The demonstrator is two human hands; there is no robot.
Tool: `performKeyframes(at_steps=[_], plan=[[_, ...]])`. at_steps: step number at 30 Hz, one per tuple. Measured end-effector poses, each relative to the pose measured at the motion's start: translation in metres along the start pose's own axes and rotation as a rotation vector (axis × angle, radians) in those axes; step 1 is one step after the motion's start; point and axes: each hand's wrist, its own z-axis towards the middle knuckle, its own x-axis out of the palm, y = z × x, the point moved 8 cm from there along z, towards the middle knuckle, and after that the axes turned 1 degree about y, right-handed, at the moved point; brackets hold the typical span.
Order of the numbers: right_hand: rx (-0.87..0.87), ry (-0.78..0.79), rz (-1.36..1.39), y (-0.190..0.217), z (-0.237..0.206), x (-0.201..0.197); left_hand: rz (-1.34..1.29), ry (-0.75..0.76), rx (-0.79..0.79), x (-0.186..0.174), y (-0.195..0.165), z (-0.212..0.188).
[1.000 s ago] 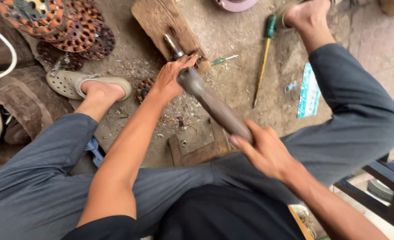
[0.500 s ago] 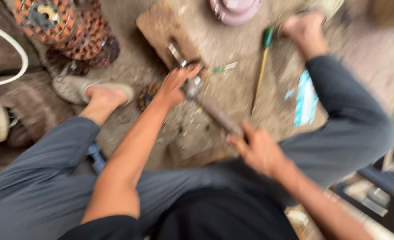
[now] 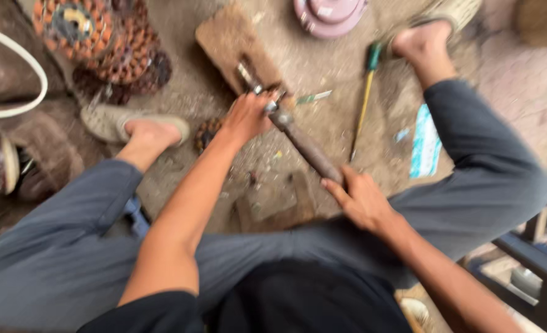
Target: The person sits on the floor and uses a hammer and a metal rod to repeatedly strike a small metal component placed on a wooden block. The person adjusts the component and the rod between strikes.
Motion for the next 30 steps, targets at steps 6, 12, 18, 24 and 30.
performKeyframes(at_steps=[6,12,18,24,30], plan=[[0.029,0.054,0.159,-0.009,-0.008,0.006,0.02,0.197,-0.232,0.036,0.027,-0.011],[-0.21,-0.046,0.22,0.016,0.001,-0.009,0.115,0.09,-0.131,0.034,0.022,-0.006],[-0.067,-0.021,0.013,-0.012,-0.002,-0.012,0.057,0.127,-0.202,0.027,0.009,-0.005],[-0.048,-0.067,-0.014,-0.026,-0.001,-0.003,-0.047,0.372,-0.391,0.051,0.016,-0.011],[-0.024,0.018,-0.007,-0.004,-0.002,-0.005,0.169,0.028,-0.058,0.025,-0.004,0.001]])
